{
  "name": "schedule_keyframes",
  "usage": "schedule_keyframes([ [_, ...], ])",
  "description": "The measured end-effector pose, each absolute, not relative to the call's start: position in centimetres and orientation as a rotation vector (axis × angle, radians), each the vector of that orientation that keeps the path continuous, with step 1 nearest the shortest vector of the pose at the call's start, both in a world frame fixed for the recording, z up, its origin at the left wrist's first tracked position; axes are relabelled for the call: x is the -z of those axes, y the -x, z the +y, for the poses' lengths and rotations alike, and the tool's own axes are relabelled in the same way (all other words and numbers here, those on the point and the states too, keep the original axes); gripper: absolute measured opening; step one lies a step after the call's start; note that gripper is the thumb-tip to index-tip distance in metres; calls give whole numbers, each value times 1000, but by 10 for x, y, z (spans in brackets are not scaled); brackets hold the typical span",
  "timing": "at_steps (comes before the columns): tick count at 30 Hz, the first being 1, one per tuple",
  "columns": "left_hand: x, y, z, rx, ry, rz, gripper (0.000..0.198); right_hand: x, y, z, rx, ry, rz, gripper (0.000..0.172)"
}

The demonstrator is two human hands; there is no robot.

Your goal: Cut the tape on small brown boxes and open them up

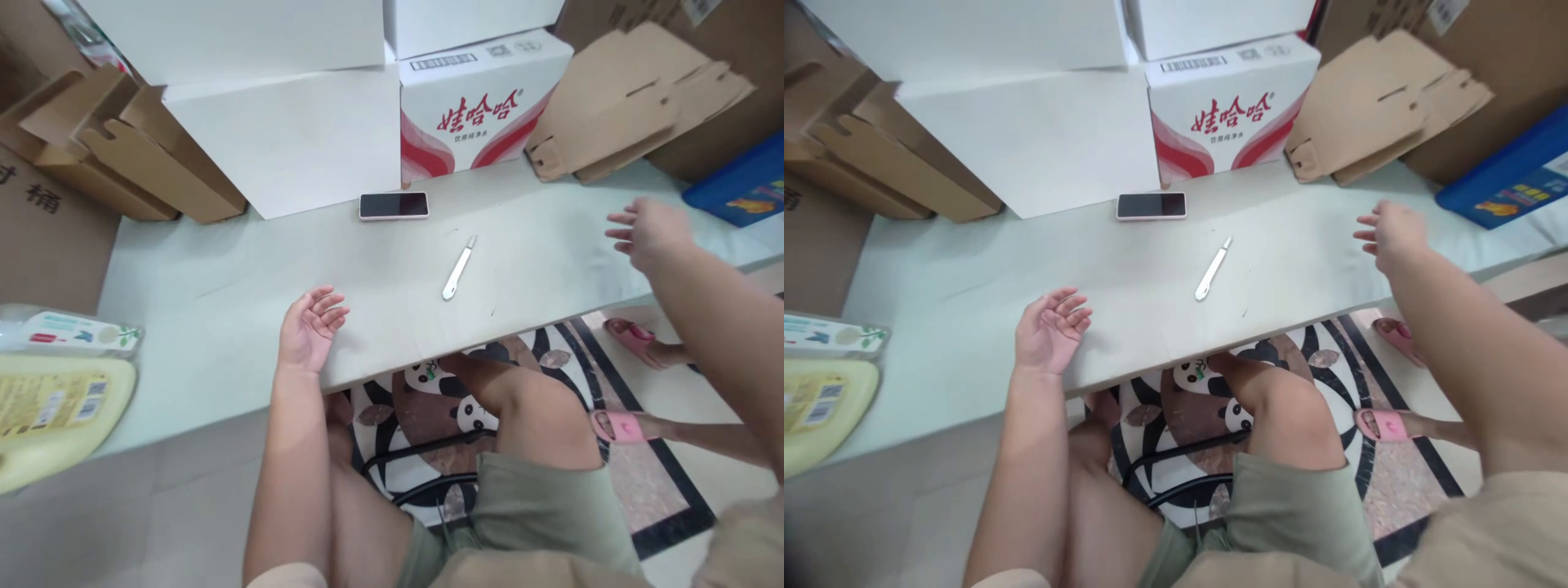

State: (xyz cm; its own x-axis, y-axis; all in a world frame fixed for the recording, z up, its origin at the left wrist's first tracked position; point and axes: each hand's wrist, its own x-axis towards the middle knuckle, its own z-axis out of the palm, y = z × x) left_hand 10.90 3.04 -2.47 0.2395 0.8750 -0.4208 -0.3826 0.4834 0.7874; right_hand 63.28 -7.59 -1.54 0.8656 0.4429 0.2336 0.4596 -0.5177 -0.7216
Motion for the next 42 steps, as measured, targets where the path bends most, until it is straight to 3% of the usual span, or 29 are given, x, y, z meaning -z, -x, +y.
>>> schedule_keyframes([
  [5,25,-110,30,-906,-611,983,23,28,-573,-98,-106,2349,-600,6],
  [11,16,-103,21,-1001,-477,978,31,16,-463,-65,-372,2229,-1220,19],
  [19,13,-53,12,-1118,-412,830,28,10,-292,60,-346,1590,-2005,34],
  [28,18,-12,18,-1199,-398,656,29,-59,-111,246,-172,1433,-2250,50],
  [32,26,-8,19,-1205,-417,604,34,-89,-77,292,-212,1688,-2268,39],
  [37,25,-3,17,-1299,-462,669,33,-94,-84,255,-121,1626,-2213,30],
  [39,24,0,16,-1481,-475,805,28,-89,-109,211,-55,1497,-2141,30],
  [42,25,6,15,-1852,-465,1118,19,-72,-168,125,58,1313,-1993,17],
])
